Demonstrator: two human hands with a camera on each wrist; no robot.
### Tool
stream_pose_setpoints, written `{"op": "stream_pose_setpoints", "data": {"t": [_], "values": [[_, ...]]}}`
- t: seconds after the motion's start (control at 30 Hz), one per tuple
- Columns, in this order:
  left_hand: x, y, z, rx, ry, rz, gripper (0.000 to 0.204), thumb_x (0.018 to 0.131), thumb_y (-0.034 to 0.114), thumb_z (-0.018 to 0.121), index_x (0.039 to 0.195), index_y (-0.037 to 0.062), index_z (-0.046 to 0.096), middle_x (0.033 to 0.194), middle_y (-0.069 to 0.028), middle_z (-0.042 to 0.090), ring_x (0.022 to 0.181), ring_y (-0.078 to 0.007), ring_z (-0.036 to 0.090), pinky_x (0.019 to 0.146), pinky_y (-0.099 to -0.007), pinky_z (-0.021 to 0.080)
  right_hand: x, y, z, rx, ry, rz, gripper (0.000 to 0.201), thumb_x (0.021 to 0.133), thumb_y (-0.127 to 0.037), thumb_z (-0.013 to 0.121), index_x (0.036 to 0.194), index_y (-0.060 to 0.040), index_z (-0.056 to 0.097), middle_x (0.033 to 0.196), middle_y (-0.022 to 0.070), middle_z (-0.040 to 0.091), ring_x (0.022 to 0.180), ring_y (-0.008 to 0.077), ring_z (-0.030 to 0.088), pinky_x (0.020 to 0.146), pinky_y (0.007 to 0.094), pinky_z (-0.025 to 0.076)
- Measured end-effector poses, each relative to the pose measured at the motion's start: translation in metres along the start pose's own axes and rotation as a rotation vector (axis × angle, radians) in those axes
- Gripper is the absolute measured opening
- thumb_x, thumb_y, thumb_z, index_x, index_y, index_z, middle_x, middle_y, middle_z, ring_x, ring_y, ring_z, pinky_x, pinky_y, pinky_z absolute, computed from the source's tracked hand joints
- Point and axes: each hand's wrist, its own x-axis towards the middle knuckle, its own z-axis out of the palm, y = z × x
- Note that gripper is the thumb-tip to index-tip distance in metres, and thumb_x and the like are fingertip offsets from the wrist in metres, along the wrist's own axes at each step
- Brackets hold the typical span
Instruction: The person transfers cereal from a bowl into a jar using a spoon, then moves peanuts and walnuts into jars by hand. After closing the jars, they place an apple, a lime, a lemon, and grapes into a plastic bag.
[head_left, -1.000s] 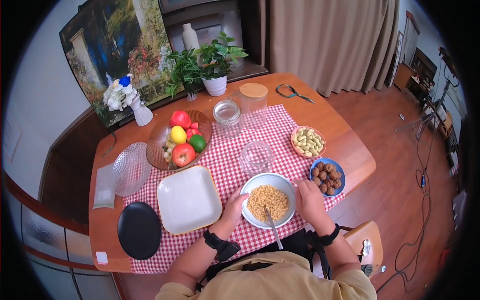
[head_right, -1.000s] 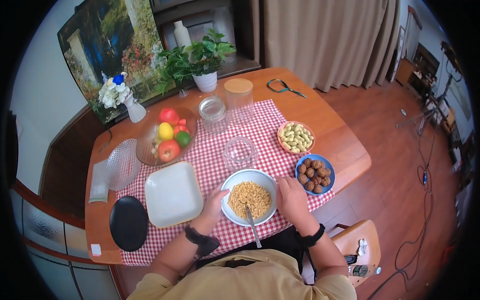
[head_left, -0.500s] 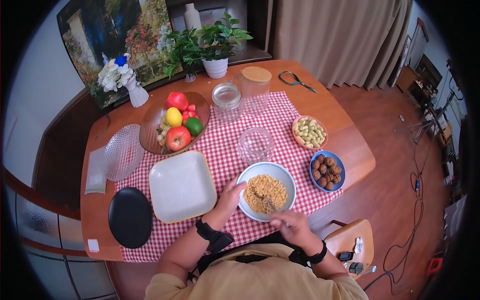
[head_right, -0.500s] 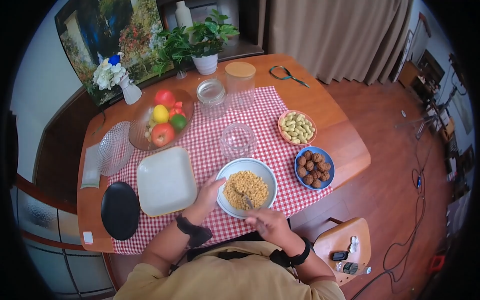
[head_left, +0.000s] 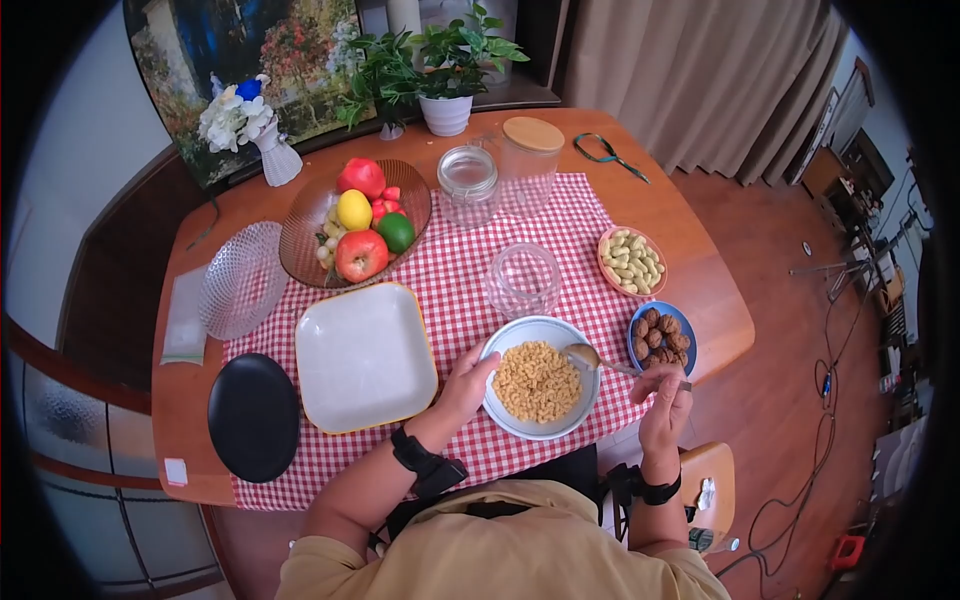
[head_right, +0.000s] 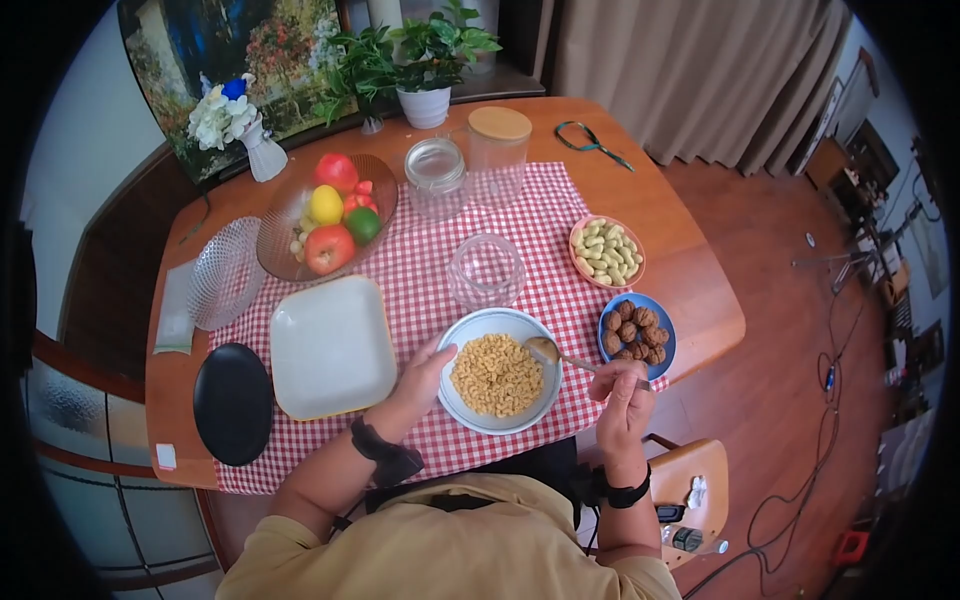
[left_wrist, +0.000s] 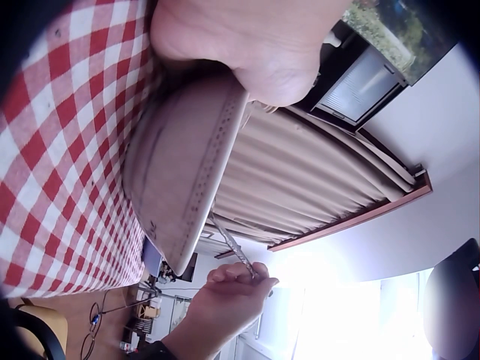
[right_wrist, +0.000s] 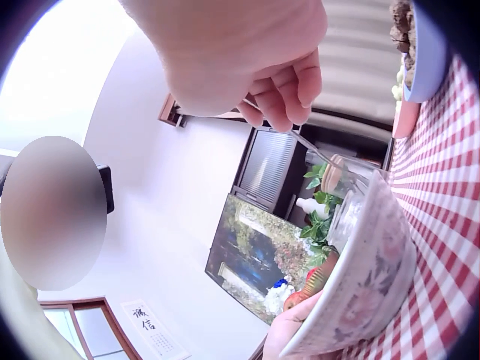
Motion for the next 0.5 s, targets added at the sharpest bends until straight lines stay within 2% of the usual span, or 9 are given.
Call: {"op": "stream_pose_setpoints", "data": {"t": [0.1, 0.17, 0.2, 0.37, 0.5], "values": [[0.000, 0.000, 0.000, 0.006, 0.000, 0.001, 0.036, 0.096, 0.016, 0.045, 0.127, -0.0020, 0.047, 0.110, -0.0086, 0.060, 0.095, -0.0107, 0.058, 0.083, -0.0245, 0.046, -0.002, 0.015, 0.002, 0.105, -0.077, 0.096, 0.040, 0.101, -0.030, 0.031, 0.088, -0.0002, 0.054, 0.065, 0.0056, 0.057, 0.054, 0.0099, 0.053, 0.053, 0.0222, 0.042], [0.001, -0.004, -0.002, -0.025, -0.004, 0.005, 0.035, 0.096, 0.016, 0.045, 0.126, -0.0019, 0.048, 0.109, -0.0082, 0.061, 0.094, -0.0103, 0.058, 0.082, -0.0240, 0.046, -0.001, 0.022, 0.007, 0.258, -0.121, 0.241, 0.040, 0.101, -0.033, 0.031, 0.091, -0.0005, 0.053, 0.065, 0.0064, 0.058, 0.054, 0.0107, 0.055, 0.052, 0.0219, 0.044], [0.002, -0.004, -0.002, -0.024, -0.003, 0.004, 0.035, 0.096, 0.016, 0.045, 0.126, -0.0019, 0.048, 0.109, -0.0082, 0.061, 0.094, -0.0103, 0.058, 0.082, -0.0240, 0.046, 0.000, 0.025, 0.011, 0.259, -0.121, 0.242, 0.040, 0.101, -0.033, 0.031, 0.091, -0.0005, 0.053, 0.065, 0.0064, 0.058, 0.054, 0.0107, 0.055, 0.052, 0.0219, 0.044], [0.002, -0.003, -0.003, -0.015, -0.003, 0.008, 0.034, 0.097, 0.016, 0.045, 0.125, -0.0016, 0.049, 0.109, -0.0079, 0.061, 0.094, -0.0101, 0.058, 0.082, -0.0237, 0.046, 0.000, 0.033, 0.023, 0.443, -0.011, 0.438, 0.037, 0.101, -0.033, 0.032, 0.087, -0.0040, 0.051, 0.062, 0.0086, 0.059, 0.046, 0.0112, 0.052, 0.043, 0.0200, 0.041], [0.001, -0.003, -0.003, -0.033, -0.016, 0.001, 0.034, 0.097, 0.016, 0.045, 0.125, -0.0017, 0.048, 0.110, -0.0078, 0.060, 0.095, -0.0101, 0.058, 0.083, -0.0238, 0.046, 0.002, 0.040, 0.018, 0.517, 0.052, 0.488, 0.037, 0.101, -0.034, 0.034, 0.086, -0.0044, 0.050, 0.061, 0.0095, 0.059, 0.045, 0.0123, 0.052, 0.043, 0.0214, 0.041]]}}
